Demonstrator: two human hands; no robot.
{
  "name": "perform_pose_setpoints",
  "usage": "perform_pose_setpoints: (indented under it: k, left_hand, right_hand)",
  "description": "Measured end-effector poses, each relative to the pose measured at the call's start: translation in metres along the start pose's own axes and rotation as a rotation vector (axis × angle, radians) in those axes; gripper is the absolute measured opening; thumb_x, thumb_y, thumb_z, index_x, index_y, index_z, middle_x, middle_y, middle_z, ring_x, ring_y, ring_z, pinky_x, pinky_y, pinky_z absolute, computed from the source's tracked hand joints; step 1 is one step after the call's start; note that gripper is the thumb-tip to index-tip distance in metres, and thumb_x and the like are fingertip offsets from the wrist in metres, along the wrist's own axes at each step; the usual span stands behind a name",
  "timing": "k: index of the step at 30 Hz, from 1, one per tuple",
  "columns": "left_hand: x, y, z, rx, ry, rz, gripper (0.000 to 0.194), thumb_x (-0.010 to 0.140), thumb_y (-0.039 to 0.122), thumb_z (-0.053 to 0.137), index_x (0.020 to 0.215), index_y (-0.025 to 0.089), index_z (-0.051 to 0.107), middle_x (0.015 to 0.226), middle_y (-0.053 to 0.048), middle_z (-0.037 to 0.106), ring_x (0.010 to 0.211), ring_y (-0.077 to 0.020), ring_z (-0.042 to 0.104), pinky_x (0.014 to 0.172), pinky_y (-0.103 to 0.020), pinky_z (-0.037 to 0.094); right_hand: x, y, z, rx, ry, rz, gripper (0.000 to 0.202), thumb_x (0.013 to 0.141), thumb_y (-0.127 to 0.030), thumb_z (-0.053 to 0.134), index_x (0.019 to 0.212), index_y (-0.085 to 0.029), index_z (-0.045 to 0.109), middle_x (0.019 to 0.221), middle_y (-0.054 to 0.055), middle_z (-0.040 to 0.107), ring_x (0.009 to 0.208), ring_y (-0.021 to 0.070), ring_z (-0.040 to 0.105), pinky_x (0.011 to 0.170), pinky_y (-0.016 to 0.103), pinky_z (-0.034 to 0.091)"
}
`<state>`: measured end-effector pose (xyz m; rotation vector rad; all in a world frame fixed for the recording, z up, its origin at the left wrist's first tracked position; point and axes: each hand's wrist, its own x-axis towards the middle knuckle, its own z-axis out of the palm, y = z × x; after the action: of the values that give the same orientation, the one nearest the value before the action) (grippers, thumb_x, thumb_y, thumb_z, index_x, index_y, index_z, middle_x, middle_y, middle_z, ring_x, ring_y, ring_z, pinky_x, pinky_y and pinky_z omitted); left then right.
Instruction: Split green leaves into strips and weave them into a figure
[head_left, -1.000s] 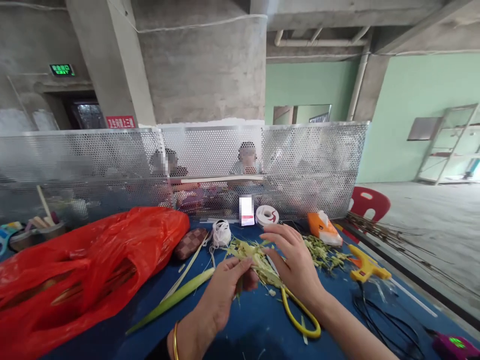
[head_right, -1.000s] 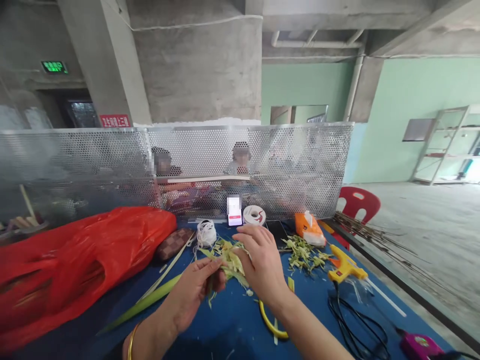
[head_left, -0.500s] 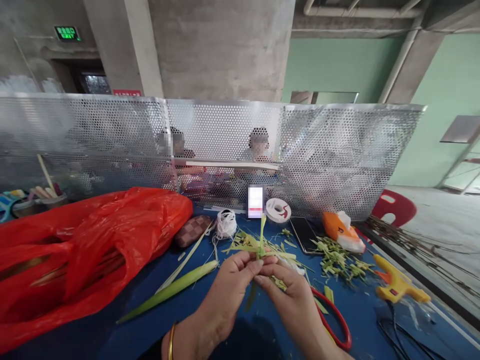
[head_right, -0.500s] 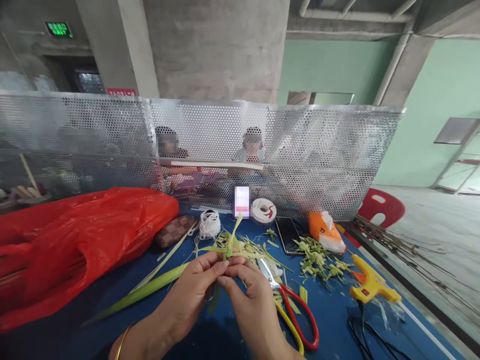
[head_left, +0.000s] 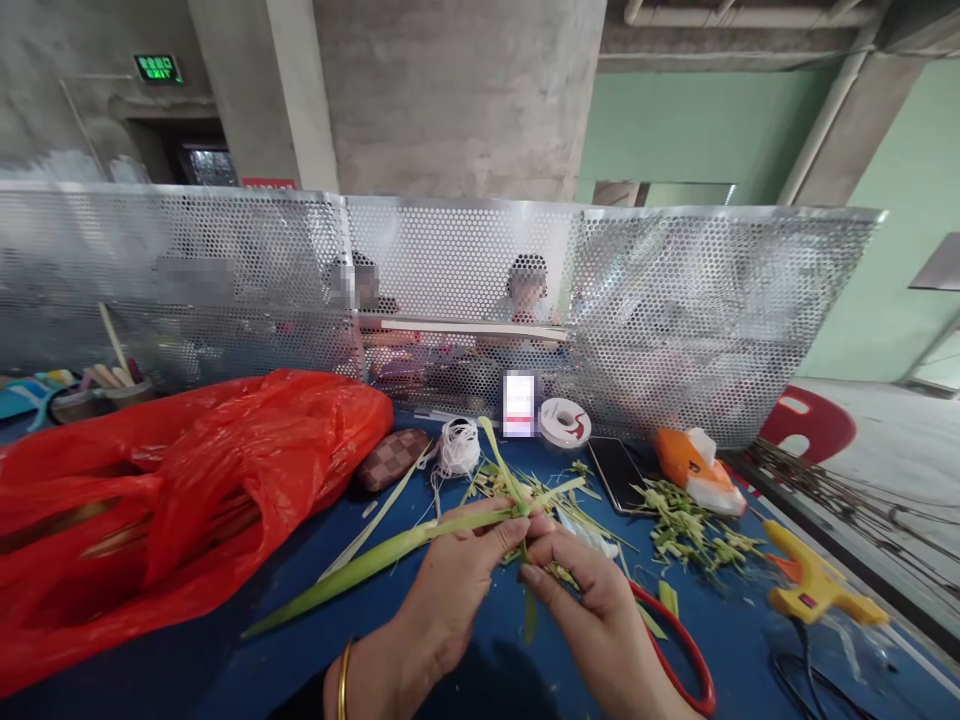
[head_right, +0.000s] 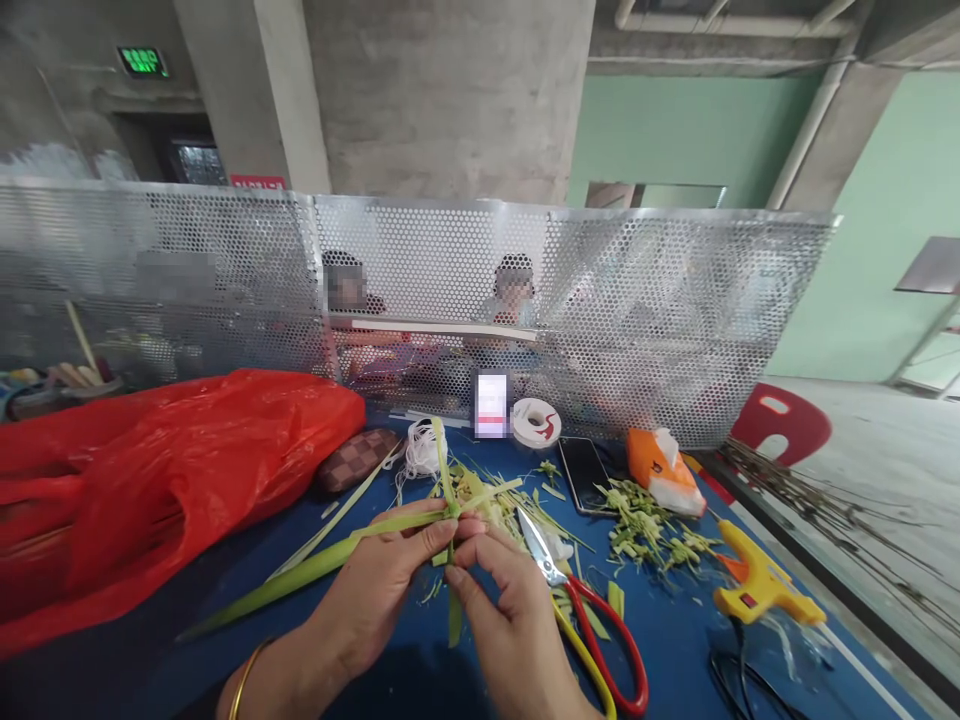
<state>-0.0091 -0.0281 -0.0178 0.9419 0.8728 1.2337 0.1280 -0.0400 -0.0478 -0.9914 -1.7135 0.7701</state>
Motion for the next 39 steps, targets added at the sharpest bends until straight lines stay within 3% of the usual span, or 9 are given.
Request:
perform_pose_setpoints:
  k: [8,12,14,19,23,26,30,36,39]
  left_hand:
    - [0.006,-0.001,-0.007,0.012,-0.107,-0.017,0.014,0.072,0.028,0.076,0.076,0.014,0.073,0.085,-0.007,0.072,0.089,-0.0201,0.065,0.087,-0.029,0.047]
    - [0.004,0.001,-0.007,0.074,-0.163,-0.080,0.015,0.070,0.026,0.074,0.080,0.016,0.069,0.069,-0.002,0.066,0.071,-0.0153,0.063,0.078,-0.029,0.048]
    - [0.001,0.002,-0.006,0.128,-0.244,-0.146,0.016,0.071,0.026,0.071,0.082,0.015,0.069,0.065,-0.001,0.064,0.061,-0.0137,0.061,0.069,-0.028,0.048]
    - [0.000,0.000,-0.002,0.265,-0.340,-0.277,0.017,0.067,0.029,0.067,0.062,0.013,0.063,0.056,0.000,0.056,0.046,-0.0068,0.042,0.048,-0.022,0.027]
    - [0.004,-0.008,-0.002,0.358,-0.255,-0.222,0.035,0.069,0.046,0.069,0.058,0.014,0.059,0.053,0.003,0.047,0.046,-0.0052,0.028,0.048,-0.025,0.014]
    - [0.005,-0.014,-0.001,0.397,-0.171,-0.193,0.038,0.070,0.051,0.068,0.061,0.015,0.058,0.051,0.006,0.041,0.048,-0.0062,0.026,0.050,-0.026,0.016]
    - [0.004,-0.017,0.000,0.422,-0.194,-0.175,0.041,0.069,0.053,0.067,0.057,0.017,0.053,0.050,0.007,0.039,0.048,-0.0069,0.024,0.051,-0.027,0.017]
    - [0.003,-0.016,0.000,0.452,-0.145,-0.172,0.040,0.067,0.054,0.068,0.057,0.016,0.057,0.051,0.006,0.039,0.051,-0.0085,0.027,0.052,-0.026,0.019]
    - [0.002,-0.011,0.000,0.496,-0.142,-0.164,0.039,0.068,0.053,0.068,0.065,0.014,0.066,0.051,0.006,0.040,0.051,-0.0091,0.029,0.052,-0.026,0.021]
  right_hand:
    - [0.000,-0.010,-0.009,-0.274,-0.032,-0.196,0.022,0.092,-0.022,0.051,0.070,-0.021,0.055,0.074,0.001,0.062,0.070,0.0161,0.058,0.067,0.028,0.042]
    - [0.004,-0.017,-0.034,-0.508,0.204,-0.279,0.014,0.090,-0.027,0.055,0.084,-0.022,0.067,0.080,0.003,0.066,0.076,0.0194,0.061,0.074,0.033,0.041]
    - [0.010,-0.018,-0.044,-0.529,0.259,-0.179,0.017,0.087,-0.034,0.059,0.090,-0.023,0.072,0.089,0.006,0.068,0.085,0.0230,0.061,0.080,0.038,0.041]
    - [0.023,-0.010,-0.046,0.046,-0.083,0.287,0.031,0.081,-0.043,0.062,0.064,-0.018,0.067,0.065,0.003,0.063,0.066,0.0180,0.057,0.066,0.031,0.044]
    - [0.022,-0.004,-0.037,0.239,0.010,0.361,0.030,0.074,-0.041,0.067,0.058,-0.016,0.064,0.062,0.002,0.062,0.064,0.0166,0.055,0.065,0.030,0.043]
    - [0.019,0.000,-0.032,0.163,0.115,0.372,0.031,0.071,-0.042,0.067,0.054,-0.017,0.060,0.059,0.001,0.059,0.062,0.0165,0.052,0.062,0.030,0.042]
    - [0.019,0.007,-0.027,0.038,0.196,0.328,0.030,0.070,-0.042,0.064,0.055,-0.018,0.058,0.058,0.000,0.055,0.061,0.0164,0.049,0.059,0.029,0.040]
    - [0.019,0.000,-0.039,-0.426,0.043,0.235,0.044,0.084,-0.044,0.053,0.047,-0.021,0.047,0.045,-0.002,0.044,0.044,0.0122,0.035,0.045,0.027,0.026]
    - [0.014,-0.016,-0.049,-0.647,0.115,0.038,0.052,0.089,-0.048,0.050,0.045,-0.021,0.044,0.043,-0.002,0.040,0.042,0.0119,0.033,0.044,0.027,0.022]
